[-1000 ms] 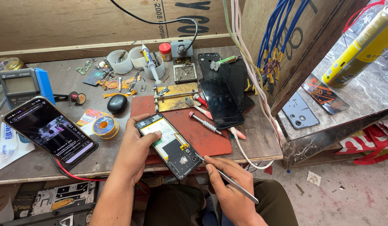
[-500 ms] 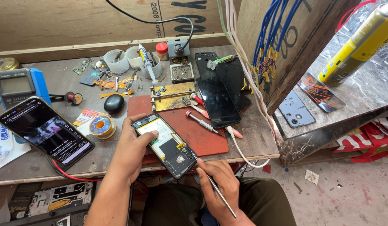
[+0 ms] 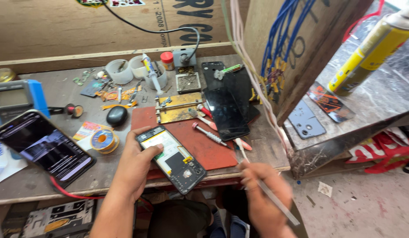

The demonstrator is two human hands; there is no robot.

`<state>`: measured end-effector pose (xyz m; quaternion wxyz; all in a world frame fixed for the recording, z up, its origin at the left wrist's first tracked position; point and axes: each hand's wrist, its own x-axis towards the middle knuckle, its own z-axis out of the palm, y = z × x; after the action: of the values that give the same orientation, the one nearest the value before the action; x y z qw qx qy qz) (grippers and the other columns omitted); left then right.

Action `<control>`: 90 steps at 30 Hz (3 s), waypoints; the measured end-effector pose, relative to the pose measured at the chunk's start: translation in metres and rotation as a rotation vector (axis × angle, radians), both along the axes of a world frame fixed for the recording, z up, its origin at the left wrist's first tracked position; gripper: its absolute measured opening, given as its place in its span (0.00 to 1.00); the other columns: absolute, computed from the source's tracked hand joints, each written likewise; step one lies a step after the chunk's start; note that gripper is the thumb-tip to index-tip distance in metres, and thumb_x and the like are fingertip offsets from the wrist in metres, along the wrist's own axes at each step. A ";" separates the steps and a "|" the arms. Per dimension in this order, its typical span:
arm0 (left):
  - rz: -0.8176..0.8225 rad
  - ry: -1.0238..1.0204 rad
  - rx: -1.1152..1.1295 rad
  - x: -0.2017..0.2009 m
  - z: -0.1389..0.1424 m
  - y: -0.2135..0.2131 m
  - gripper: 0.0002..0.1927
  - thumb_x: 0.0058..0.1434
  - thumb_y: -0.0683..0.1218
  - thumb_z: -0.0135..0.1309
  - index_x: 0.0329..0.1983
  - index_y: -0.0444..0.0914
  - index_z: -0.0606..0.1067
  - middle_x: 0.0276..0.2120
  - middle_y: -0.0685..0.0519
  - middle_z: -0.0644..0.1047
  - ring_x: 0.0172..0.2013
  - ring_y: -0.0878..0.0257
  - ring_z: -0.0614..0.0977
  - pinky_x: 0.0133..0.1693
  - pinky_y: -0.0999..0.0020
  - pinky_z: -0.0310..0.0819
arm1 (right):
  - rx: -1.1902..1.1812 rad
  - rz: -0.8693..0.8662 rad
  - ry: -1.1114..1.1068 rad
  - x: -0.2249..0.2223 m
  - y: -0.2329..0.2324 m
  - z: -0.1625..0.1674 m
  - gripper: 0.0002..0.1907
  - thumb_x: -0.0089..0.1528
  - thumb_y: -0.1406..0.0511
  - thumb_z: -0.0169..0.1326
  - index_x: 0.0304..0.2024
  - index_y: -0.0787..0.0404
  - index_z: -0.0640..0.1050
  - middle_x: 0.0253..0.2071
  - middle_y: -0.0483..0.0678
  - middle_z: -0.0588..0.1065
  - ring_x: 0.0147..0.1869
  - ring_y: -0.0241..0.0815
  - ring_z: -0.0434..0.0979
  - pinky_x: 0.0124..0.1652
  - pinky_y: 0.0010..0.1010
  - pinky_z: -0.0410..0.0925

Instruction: The person uses a screwdriver to remove screws from the back of a disassembled smartphone. They then use tweezers to carefully lift and disconnect a small ribbon cable from the motherboard. The phone remains open on the workbench.

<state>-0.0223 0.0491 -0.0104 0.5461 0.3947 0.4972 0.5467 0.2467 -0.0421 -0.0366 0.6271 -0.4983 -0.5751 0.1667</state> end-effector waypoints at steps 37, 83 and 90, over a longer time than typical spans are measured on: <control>-0.119 0.100 -0.084 0.008 0.009 0.005 0.25 0.58 0.37 0.56 0.57 0.35 0.64 0.44 0.46 0.80 0.43 0.60 0.83 0.44 0.64 0.79 | -0.508 0.340 0.489 -0.033 -0.005 -0.020 0.16 0.62 0.67 0.57 0.50 0.70 0.81 0.41 0.52 0.85 0.45 0.38 0.85 0.42 0.30 0.77; -0.074 0.175 -0.022 0.011 0.005 0.003 0.23 0.59 0.37 0.55 0.55 0.34 0.62 0.46 0.46 0.79 0.45 0.62 0.82 0.46 0.66 0.80 | 0.034 0.199 0.070 -0.065 -0.007 -0.065 0.09 0.64 0.71 0.59 0.46 0.69 0.81 0.44 0.52 0.81 0.43 0.39 0.82 0.42 0.26 0.74; -0.079 0.155 -0.027 0.009 0.005 0.000 0.22 0.59 0.37 0.56 0.55 0.34 0.63 0.46 0.47 0.78 0.45 0.62 0.82 0.45 0.65 0.80 | -0.076 0.142 0.120 -0.046 -0.006 -0.041 0.08 0.62 0.69 0.60 0.42 0.68 0.83 0.41 0.51 0.82 0.42 0.39 0.82 0.44 0.27 0.73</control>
<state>-0.0130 0.0492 -0.0059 0.5323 0.4480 0.5292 0.4857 0.2007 -0.0479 -0.0777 0.6278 -0.4686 -0.5636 0.2620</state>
